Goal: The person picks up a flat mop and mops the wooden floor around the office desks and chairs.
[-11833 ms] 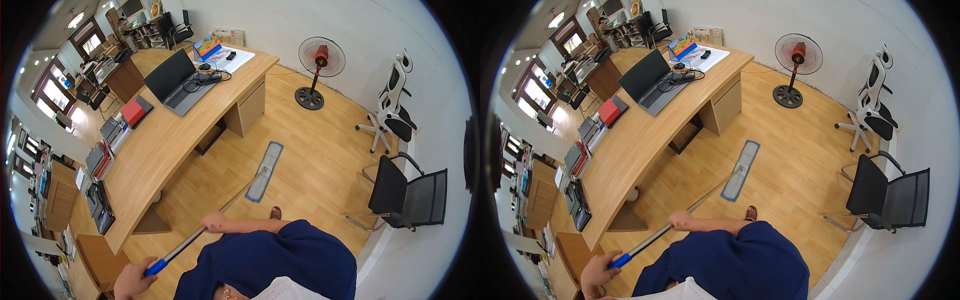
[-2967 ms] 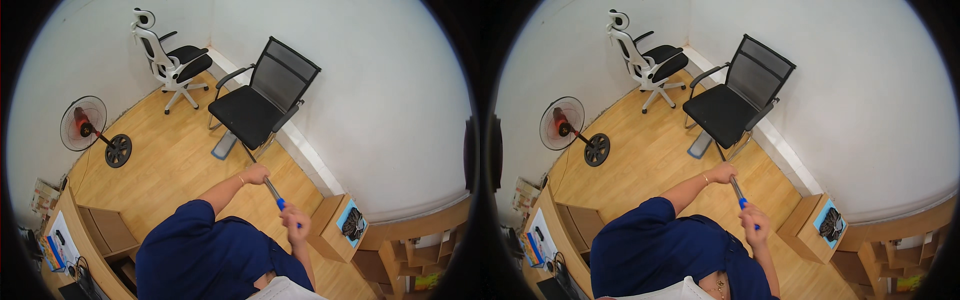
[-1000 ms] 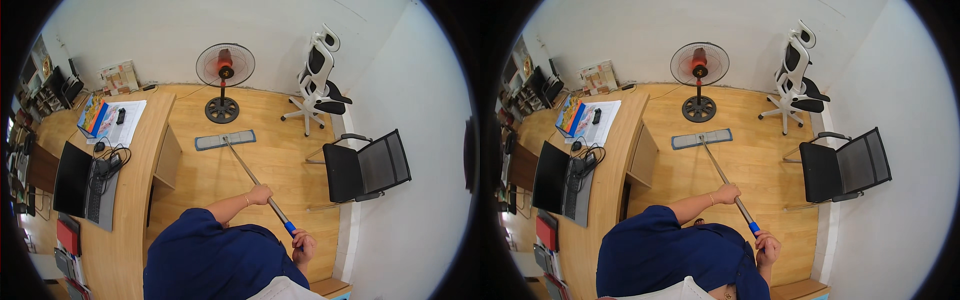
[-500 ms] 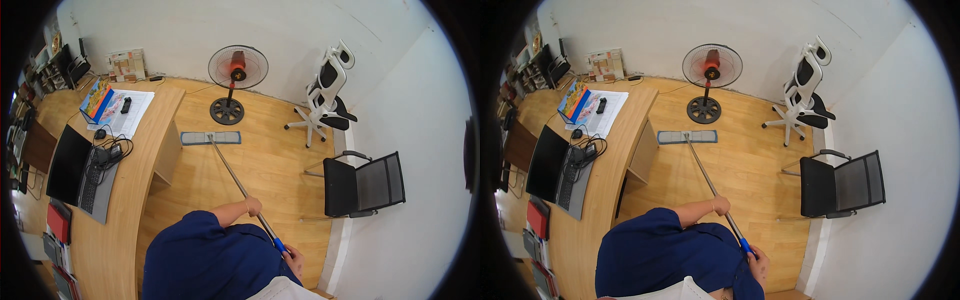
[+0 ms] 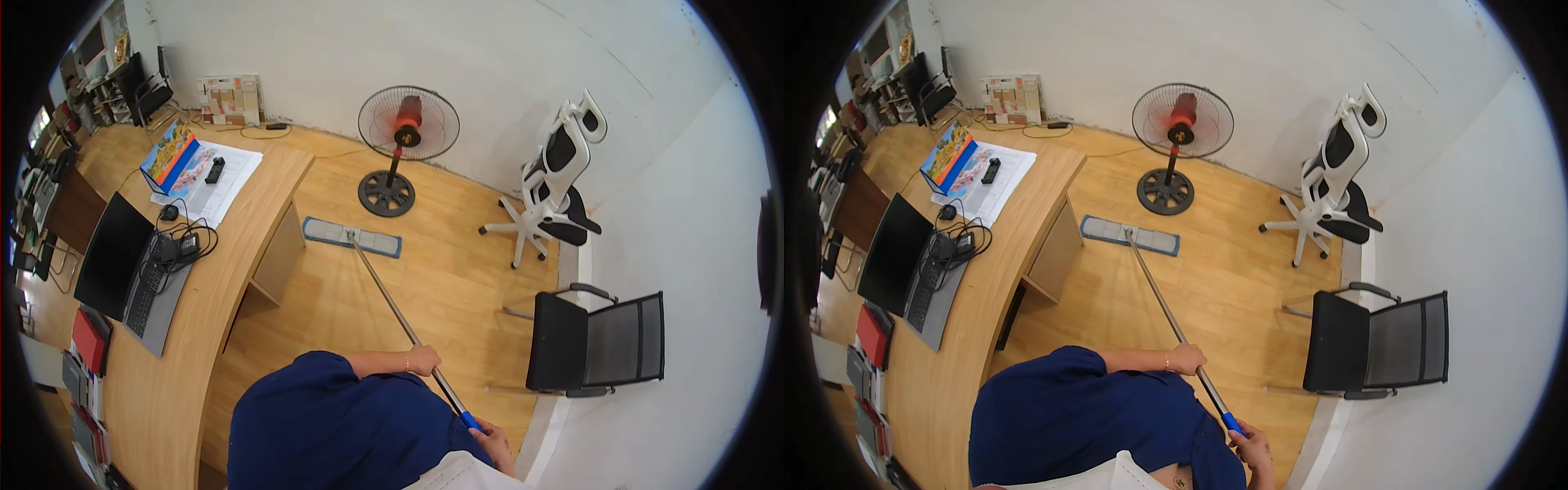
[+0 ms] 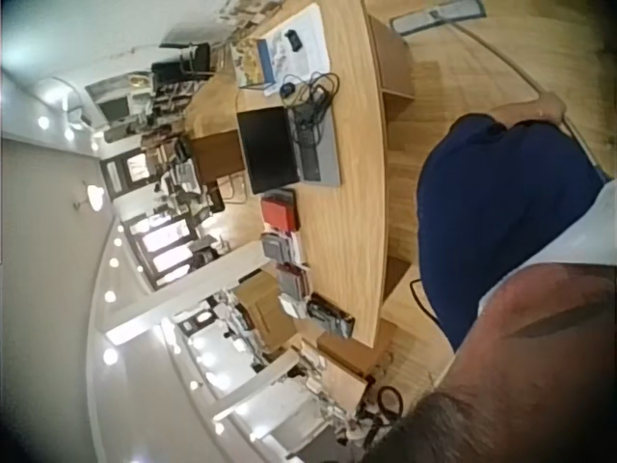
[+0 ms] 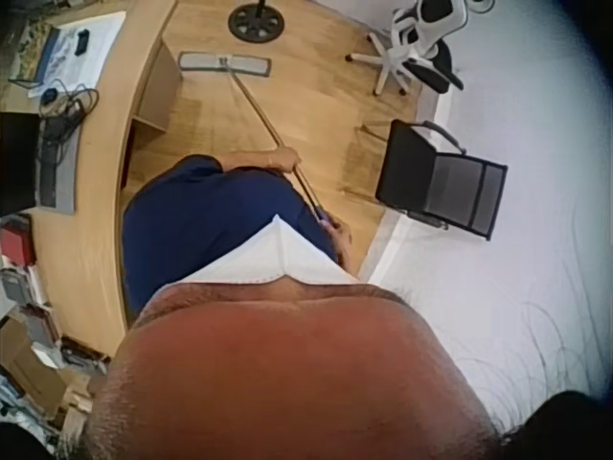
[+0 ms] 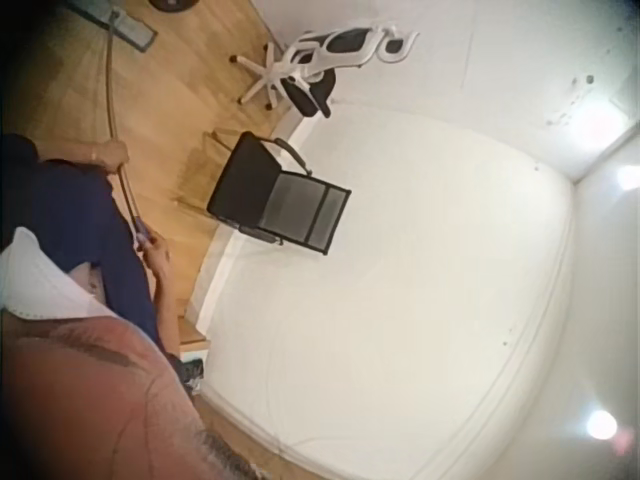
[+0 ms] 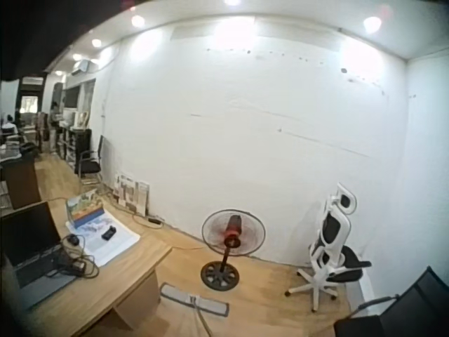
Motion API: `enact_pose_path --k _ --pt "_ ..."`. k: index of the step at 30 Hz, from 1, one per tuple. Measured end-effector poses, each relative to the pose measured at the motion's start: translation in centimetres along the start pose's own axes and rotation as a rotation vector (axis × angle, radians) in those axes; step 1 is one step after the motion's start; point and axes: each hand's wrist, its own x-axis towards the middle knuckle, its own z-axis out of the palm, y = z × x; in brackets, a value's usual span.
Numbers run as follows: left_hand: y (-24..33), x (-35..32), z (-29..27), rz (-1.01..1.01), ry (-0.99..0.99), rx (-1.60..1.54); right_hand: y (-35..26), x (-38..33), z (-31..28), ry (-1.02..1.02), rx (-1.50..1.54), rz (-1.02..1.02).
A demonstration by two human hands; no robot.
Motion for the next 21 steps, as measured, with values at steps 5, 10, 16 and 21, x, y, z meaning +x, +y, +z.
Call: enact_pose_path --k 5,10,16,21 --pt "-5.2 3.1 -3.6 -0.174 -0.023 -0.03 -5.2 8.5 -1.4 -0.157 -0.033 -0.099" --pt "-10.3 4.4 -7.6 -0.444 0.026 0.023 -8.8 17.9 -0.3 -0.284 -0.05 -0.115" --pt "-13.0 1.5 -8.1 -0.554 0.288 -0.162 -10.3 27.2 3.4 -0.431 0.035 -0.194" --pt "-16.7 -1.1 -9.1 -0.696 0.45 -0.235 -17.3 28.0 4.9 -0.439 0.069 -0.056"
